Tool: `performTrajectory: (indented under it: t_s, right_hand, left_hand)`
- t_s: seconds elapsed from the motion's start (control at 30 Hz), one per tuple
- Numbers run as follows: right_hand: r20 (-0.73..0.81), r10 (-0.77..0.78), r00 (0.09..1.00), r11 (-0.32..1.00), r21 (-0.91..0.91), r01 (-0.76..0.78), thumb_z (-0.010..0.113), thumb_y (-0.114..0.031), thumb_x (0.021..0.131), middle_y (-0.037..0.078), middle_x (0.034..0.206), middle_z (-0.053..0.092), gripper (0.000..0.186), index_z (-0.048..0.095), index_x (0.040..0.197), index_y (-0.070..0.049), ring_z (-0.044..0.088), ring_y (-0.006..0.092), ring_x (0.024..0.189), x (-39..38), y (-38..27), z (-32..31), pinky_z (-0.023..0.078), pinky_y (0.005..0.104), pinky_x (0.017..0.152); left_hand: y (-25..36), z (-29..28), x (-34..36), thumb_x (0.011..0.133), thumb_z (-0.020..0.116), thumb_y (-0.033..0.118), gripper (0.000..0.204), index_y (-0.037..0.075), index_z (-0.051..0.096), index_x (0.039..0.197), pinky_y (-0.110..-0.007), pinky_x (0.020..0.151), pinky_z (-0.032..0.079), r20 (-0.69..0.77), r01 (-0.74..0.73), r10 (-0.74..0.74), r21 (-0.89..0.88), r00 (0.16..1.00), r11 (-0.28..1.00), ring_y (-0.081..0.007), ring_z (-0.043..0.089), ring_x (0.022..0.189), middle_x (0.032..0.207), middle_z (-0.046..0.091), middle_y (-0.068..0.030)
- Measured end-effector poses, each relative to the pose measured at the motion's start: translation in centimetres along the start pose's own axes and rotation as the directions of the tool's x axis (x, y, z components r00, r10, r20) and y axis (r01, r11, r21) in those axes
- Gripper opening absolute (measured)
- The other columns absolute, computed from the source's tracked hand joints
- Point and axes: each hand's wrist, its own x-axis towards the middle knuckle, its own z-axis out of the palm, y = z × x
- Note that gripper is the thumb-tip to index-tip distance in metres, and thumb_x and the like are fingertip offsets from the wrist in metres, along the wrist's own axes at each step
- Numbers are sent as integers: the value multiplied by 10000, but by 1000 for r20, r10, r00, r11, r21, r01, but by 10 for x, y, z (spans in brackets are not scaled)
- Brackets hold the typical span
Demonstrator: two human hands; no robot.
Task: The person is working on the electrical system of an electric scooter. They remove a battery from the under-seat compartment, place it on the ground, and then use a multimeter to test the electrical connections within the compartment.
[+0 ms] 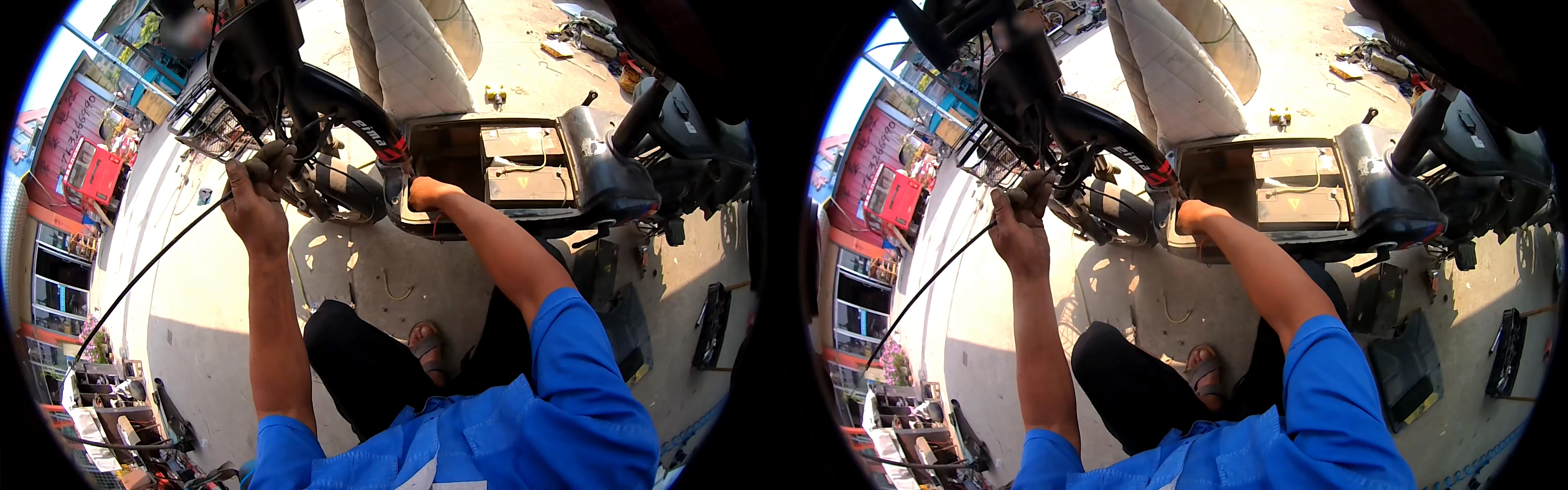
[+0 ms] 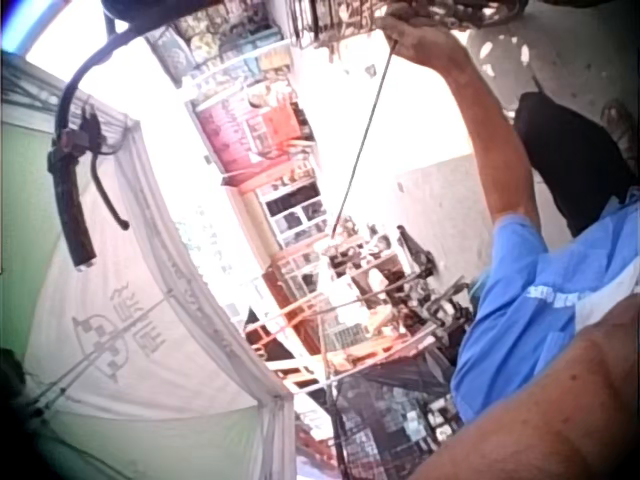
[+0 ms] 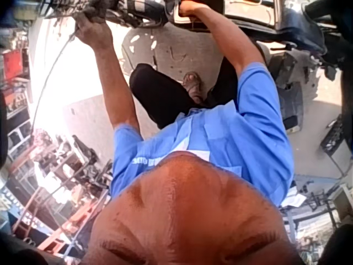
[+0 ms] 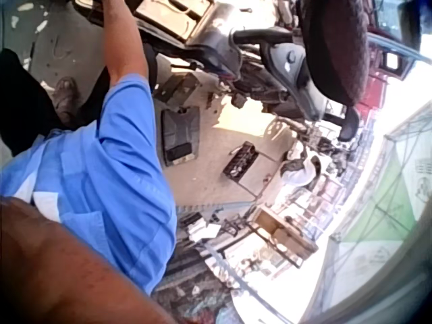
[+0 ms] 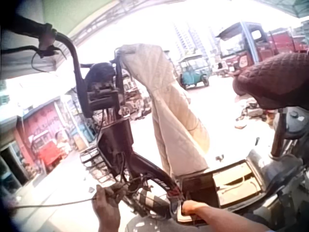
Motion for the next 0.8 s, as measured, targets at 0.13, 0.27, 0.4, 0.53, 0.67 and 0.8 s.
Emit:
performTrajectory:
  t_s: [0.13,0.27,0.4,0.53,0.67,0.8]
  right_hand:
    - [258,339,905,860,304,-409,625,-262,799,167,1045,712,345,726,1057,-56,688,305,959,-11,-7,-3,517,398,787]
    - [391,402,828,774,339,-535,629,-262,795,162,1047,713,367,717,1075,-43,692,301,949,-20,-7,-9,523,407,778]
    - [350,340,873,811,361,-461,612,-244,806,151,1036,714,349,707,1065,-31,698,295,908,-9,-2,3,531,416,755]
    - [268,283,921,845,386,-371,594,-226,817,140,1025,714,333,697,1056,-18,704,290,866,6,5,15,538,425,731]
    - [126,257,958,881,377,-286,627,-273,798,176,1048,706,372,706,1055,-16,691,314,937,9,5,12,530,423,788]
    - [88,264,960,890,362,-278,647,-303,786,198,1063,701,399,711,1057,-17,682,330,984,4,1,6,525,420,823]
  left_hand:
    - [-20,26,11,1063,384,324,420,-15,544,874,-407,921,573,6,39,-39,61,999,997,-382,665,1029,1108,639,-289]
    - [-20,34,18,1066,366,344,441,-19,551,897,-404,943,567,-5,92,-92,90,996,992,-377,655,1054,1162,620,-293]
    - [-4,19,16,1078,310,322,444,-7,575,944,-425,959,538,40,107,-113,126,993,986,-375,645,1077,1196,612,-288]
    - [26,4,6,1077,302,342,443,-17,560,1111,-414,931,540,33,-60,55,176,998,983,-333,643,1060,1197,616,-249]
    - [30,-1,10,1075,310,339,424,-19,538,1097,-407,907,552,-77,-98,128,305,989,947,-330,651,1016,1155,628,-237]
    - [18,1,18,1075,315,315,390,-20,516,1071,-430,917,558,-117,-113,152,292,981,950,-349,653,1004,1152,624,-247]
